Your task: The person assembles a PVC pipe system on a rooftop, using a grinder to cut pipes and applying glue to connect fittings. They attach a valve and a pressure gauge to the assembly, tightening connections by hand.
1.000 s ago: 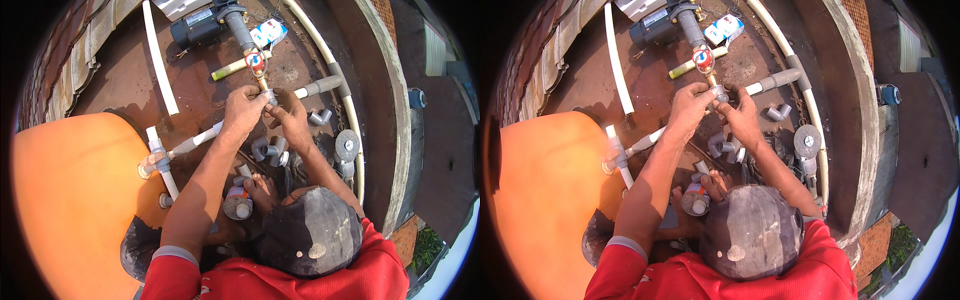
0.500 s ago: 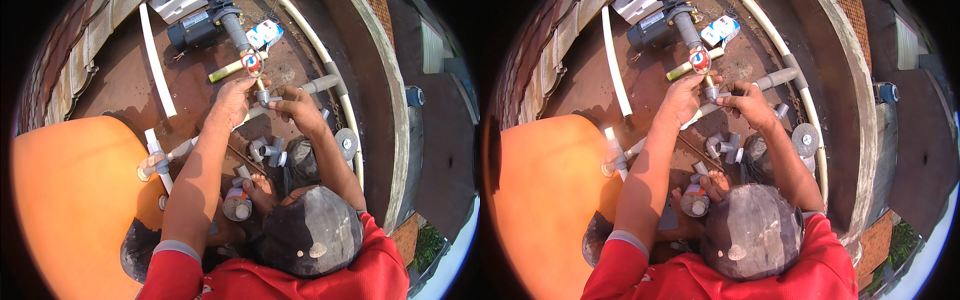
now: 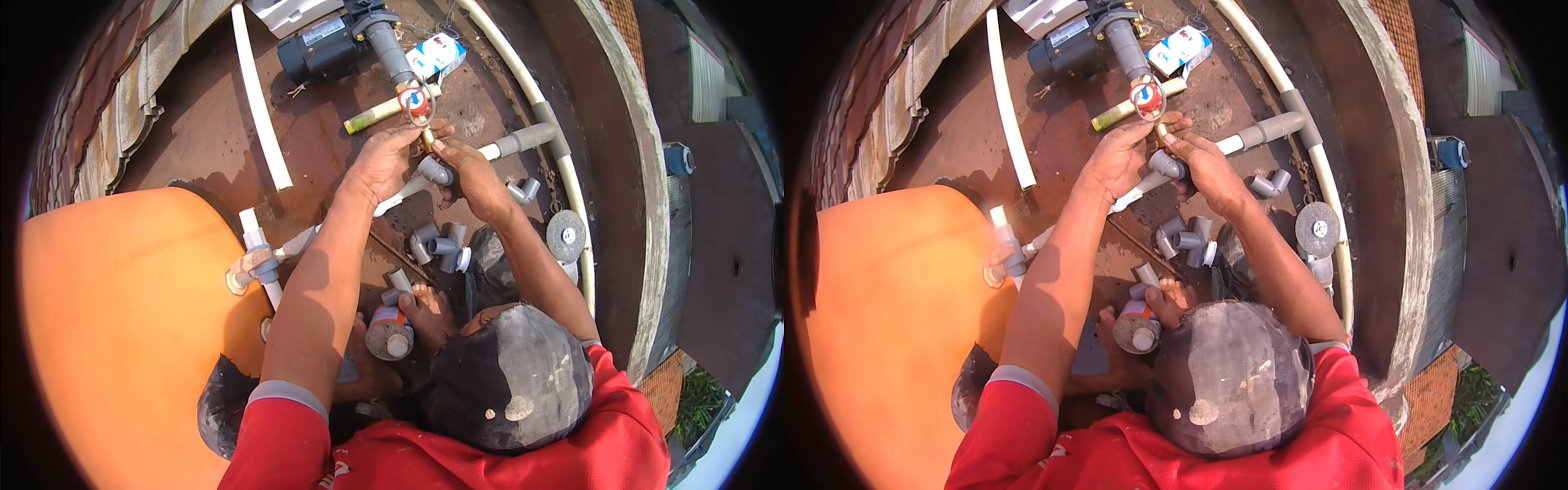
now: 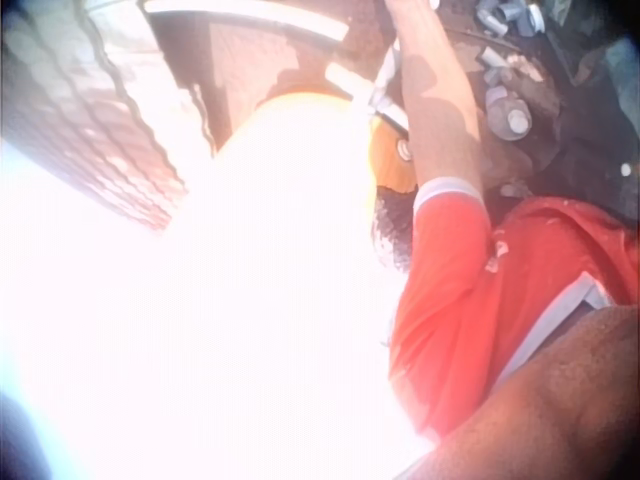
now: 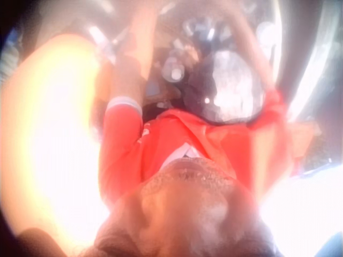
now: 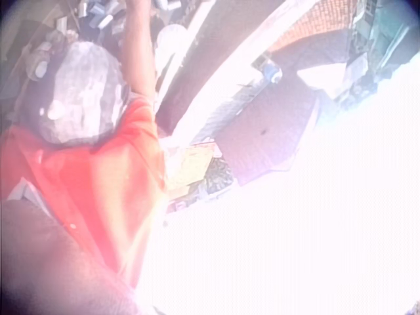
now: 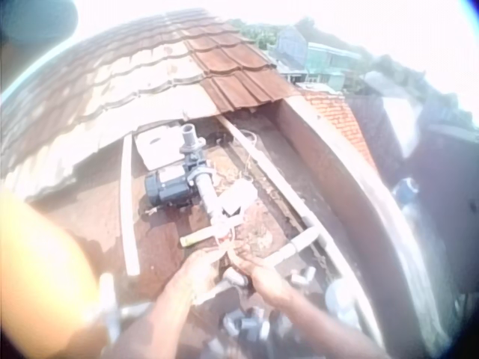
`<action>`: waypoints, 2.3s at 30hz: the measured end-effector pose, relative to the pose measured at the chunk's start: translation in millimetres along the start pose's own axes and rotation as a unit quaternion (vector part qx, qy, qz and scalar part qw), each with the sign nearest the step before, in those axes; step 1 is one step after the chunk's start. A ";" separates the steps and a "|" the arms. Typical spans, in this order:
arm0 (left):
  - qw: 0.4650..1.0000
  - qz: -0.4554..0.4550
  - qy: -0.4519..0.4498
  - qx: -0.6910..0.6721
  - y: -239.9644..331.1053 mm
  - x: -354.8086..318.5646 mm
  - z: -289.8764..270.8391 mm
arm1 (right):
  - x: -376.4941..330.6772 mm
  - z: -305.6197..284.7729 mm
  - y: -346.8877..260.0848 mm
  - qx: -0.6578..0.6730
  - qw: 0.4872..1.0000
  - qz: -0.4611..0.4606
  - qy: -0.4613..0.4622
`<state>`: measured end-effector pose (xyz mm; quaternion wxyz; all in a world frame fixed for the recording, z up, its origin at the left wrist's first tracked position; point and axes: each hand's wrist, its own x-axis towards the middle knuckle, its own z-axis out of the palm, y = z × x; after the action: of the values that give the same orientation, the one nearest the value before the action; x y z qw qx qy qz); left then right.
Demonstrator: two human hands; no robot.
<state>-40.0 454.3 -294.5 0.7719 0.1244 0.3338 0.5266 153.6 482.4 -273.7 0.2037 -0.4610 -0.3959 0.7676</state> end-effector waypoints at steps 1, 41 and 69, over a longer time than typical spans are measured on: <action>1.000 -0.005 0.002 -0.003 -1.5 -3.8 -0.7 | 1.3 7.9 -3.7 -0.047 0.998 -0.031 0.004; 0.869 0.018 0.232 0.436 -105.1 -77.2 43.2 | -119.5 -90.6 67.1 -0.494 0.835 -0.095 0.224; 0.943 0.116 0.141 0.277 -94.8 -128.6 77.1 | -135.4 -8.5 40.7 -0.391 0.819 -0.391 0.153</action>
<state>50.5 312.1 -239.0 0.5856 0.2961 0.5549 0.5113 229.7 369.6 -234.3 0.3470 -0.4196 -0.7738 0.3236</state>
